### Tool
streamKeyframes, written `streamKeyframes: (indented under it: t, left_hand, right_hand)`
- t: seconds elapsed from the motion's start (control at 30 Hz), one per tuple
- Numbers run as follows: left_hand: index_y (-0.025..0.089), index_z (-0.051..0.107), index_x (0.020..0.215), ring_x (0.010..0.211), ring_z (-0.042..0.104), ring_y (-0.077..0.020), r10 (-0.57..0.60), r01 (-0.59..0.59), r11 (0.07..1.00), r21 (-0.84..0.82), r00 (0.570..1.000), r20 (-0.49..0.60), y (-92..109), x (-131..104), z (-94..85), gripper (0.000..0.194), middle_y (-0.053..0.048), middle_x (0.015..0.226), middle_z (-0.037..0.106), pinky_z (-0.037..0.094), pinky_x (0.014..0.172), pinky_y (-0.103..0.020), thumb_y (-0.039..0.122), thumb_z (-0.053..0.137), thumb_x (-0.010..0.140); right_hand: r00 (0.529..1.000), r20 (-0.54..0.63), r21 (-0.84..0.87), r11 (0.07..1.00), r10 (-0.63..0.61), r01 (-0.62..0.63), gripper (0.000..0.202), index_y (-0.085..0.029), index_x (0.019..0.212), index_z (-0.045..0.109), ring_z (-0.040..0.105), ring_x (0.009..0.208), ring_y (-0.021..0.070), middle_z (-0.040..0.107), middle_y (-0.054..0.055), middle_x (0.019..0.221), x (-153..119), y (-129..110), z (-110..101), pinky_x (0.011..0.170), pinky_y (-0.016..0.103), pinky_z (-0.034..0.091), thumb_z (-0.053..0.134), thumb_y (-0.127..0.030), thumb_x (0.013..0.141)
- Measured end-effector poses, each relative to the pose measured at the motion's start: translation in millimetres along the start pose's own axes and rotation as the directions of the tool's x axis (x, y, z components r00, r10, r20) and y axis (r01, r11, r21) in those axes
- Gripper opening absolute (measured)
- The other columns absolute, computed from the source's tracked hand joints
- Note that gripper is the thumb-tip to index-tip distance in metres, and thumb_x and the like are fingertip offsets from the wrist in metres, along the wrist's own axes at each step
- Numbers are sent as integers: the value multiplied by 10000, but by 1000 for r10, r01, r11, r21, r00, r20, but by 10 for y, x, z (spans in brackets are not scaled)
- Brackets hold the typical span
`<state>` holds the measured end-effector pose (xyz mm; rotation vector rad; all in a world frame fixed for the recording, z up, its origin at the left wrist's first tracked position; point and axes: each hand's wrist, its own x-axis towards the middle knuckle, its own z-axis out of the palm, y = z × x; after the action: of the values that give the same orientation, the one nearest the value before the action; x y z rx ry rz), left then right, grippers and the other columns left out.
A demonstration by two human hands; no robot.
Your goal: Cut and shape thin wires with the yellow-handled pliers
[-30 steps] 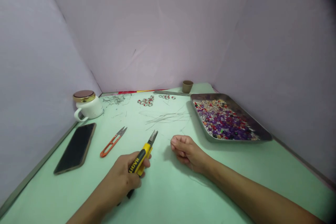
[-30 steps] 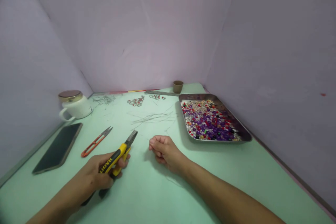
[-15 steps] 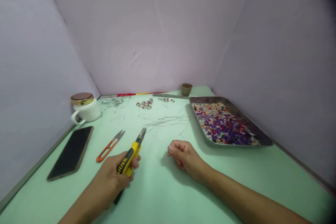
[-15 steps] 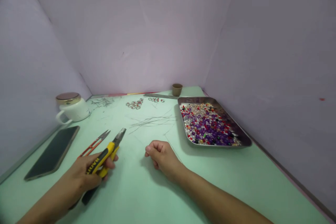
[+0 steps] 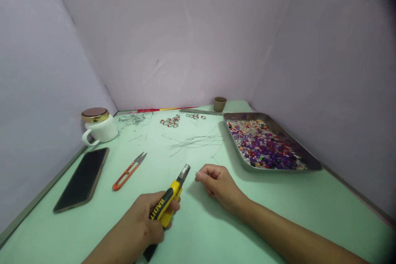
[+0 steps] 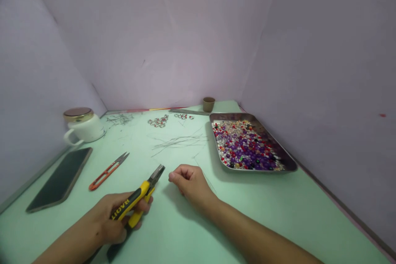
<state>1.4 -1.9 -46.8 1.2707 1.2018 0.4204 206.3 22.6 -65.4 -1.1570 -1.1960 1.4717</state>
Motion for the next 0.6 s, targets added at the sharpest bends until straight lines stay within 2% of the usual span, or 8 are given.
streamKeyframes:
  t: [0.17,0.27,0.37,0.47,0.6]
  left_hand:
    - [174,545,713,577,452,-125,17,-15,997,80,1000,-24,168,-109,34,295,36,586,462,323,539,-227,50,405,484]
    - [174,525,685,567,432,-113,26,-18,990,139,998,-56,320,-180,57,257,22,641,501,286,508,-220,53,396,499]
    - [168,508,667,587,437,-111,13,-11,997,79,1000,-23,420,-209,58,276,10,700,522,289,526,-225,35,377,464]
    - [156,507,651,641,463,-124,10,-8,997,-71,999,32,396,-179,20,283,-6,788,516,329,582,-242,16,400,430]
    - [153,509,658,683,472,-138,50,-42,987,-157,998,48,176,-49,-69,313,-23,883,521,344,627,-267,2,406,404]
  right_hand:
    - [1000,-12,-64,998,-20,19,250,-154,559,497,270,385,48,355,-73,420,-18,-19,15,372,194,189,596,-341,693]
    - [999,25,-51,998,-23,24,253,-156,579,499,272,374,47,344,-78,414,-35,-13,0,365,190,194,580,-359,708]
    - [998,70,19,1000,-7,6,265,-156,609,511,240,339,41,319,-91,380,-38,10,-19,341,186,166,569,-394,712]
    - [998,69,88,996,9,-15,277,-155,602,513,227,316,38,311,-96,343,-22,30,-31,322,179,146,585,-406,694]
    - [998,50,151,987,38,-45,292,-153,595,512,219,301,35,308,-101,320,-6,37,-35,304,171,129,616,-418,658]
